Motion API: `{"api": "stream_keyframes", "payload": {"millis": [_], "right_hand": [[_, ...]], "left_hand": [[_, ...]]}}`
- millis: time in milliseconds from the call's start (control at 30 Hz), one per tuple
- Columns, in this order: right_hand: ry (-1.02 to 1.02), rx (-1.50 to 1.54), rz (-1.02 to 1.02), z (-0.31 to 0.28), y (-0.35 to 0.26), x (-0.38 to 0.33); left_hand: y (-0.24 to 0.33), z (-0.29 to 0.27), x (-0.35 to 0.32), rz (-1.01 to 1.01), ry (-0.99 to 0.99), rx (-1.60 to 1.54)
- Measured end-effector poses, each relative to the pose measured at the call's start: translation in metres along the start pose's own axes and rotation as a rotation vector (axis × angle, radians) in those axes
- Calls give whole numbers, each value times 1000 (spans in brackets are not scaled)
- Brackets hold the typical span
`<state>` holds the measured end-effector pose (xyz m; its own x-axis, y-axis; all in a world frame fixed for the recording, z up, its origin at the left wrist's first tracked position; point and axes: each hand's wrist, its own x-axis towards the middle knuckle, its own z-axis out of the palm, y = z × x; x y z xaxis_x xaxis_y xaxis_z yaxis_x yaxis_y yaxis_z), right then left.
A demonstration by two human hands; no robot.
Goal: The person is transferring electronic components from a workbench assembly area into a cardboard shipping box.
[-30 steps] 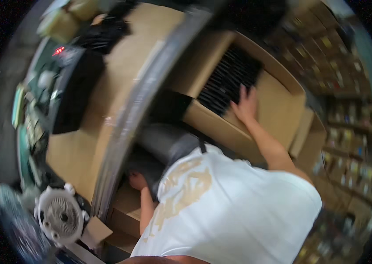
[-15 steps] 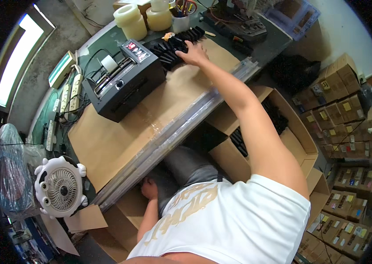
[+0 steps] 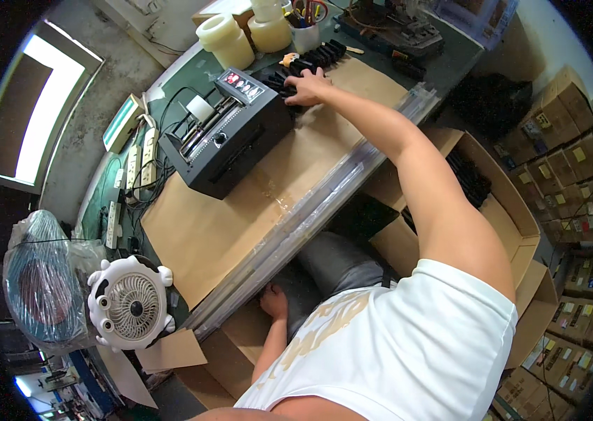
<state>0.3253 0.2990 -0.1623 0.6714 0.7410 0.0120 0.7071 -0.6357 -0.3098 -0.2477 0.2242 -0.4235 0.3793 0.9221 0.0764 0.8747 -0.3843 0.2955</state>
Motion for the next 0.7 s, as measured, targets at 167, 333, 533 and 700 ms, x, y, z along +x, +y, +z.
{"api": "stream_keyframes", "payload": {"millis": [167, 333, 533, 700], "right_hand": [[99, -230, -191, 47, 26, 29], [7, -115, 33, 5, -8, -9], [-25, -192, -57, -3, 16, -18], [-32, -238, -103, -1, 38, -24]], "left_hand": [[21, -22, -2, -52, -25, 27], [28, -34, -3, -62, -68, 12], [28, -31, -1, -44, -41, 17], [31, -40, 1, -83, -100, 27]]}}
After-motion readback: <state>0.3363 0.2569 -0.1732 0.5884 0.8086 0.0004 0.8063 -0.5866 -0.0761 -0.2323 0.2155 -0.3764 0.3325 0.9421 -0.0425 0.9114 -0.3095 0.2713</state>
